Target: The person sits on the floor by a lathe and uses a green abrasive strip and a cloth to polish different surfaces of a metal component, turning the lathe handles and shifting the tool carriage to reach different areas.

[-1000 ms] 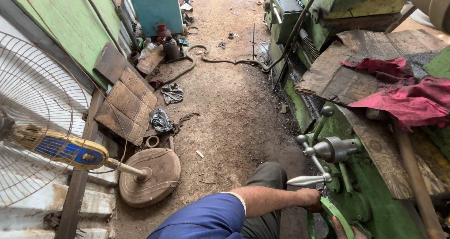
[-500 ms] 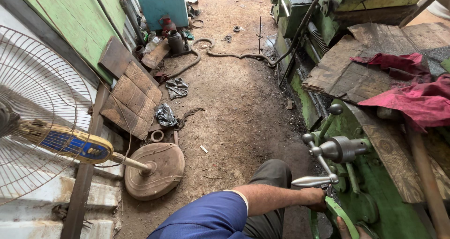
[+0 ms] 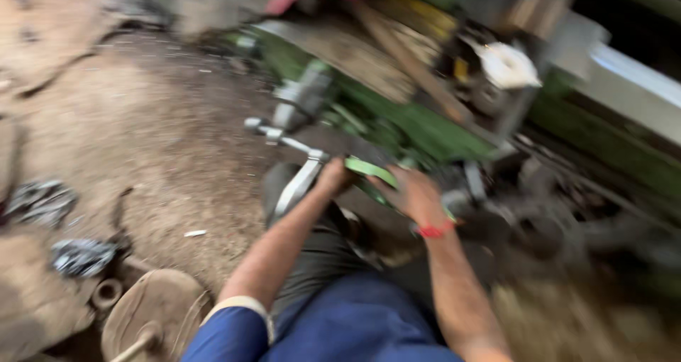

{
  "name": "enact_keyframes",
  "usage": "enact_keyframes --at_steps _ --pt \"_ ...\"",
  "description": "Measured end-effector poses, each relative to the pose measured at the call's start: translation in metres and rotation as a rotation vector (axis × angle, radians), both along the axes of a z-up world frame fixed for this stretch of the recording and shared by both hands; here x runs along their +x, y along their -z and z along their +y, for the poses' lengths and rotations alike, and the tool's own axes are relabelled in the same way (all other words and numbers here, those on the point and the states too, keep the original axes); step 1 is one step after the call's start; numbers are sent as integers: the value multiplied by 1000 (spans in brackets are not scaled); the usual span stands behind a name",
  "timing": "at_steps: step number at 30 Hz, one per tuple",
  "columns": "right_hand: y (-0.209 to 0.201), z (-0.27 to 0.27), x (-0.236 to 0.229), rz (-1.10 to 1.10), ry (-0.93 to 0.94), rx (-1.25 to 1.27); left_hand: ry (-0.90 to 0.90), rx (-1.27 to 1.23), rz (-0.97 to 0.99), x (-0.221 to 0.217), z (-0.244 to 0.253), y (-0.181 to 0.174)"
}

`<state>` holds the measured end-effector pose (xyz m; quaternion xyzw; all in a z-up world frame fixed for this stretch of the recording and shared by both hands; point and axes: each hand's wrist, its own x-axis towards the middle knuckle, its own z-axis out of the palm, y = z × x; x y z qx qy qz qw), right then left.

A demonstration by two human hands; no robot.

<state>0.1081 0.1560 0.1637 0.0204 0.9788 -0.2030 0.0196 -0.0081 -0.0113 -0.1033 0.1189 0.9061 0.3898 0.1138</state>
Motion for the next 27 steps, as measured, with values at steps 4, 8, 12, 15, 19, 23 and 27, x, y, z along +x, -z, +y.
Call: enact_keyframes --at_steps 4,8,12,15,19,23,27 --pt "-6 -1 0 -77 38 61 16 43 -70 1 0 -14" --pt "-10 -1 1 -76 23 47 20 47 -119 8 -2 -47" --pt "-10 -1 -1 -95 14 61 8 -51 -112 14 -1 -81" --pt "-10 0 1 -97 26 60 -38 -130 -111 23 3 -115" --pt "-6 -1 -1 -76 11 39 -108 -147 -98 34 6 -145" --pt "-6 -2 -3 -131 -11 73 -128 -121 -47 37 4 -148" --pt "-9 -1 -4 -141 -1 66 -98 -74 29 40 6 -140"
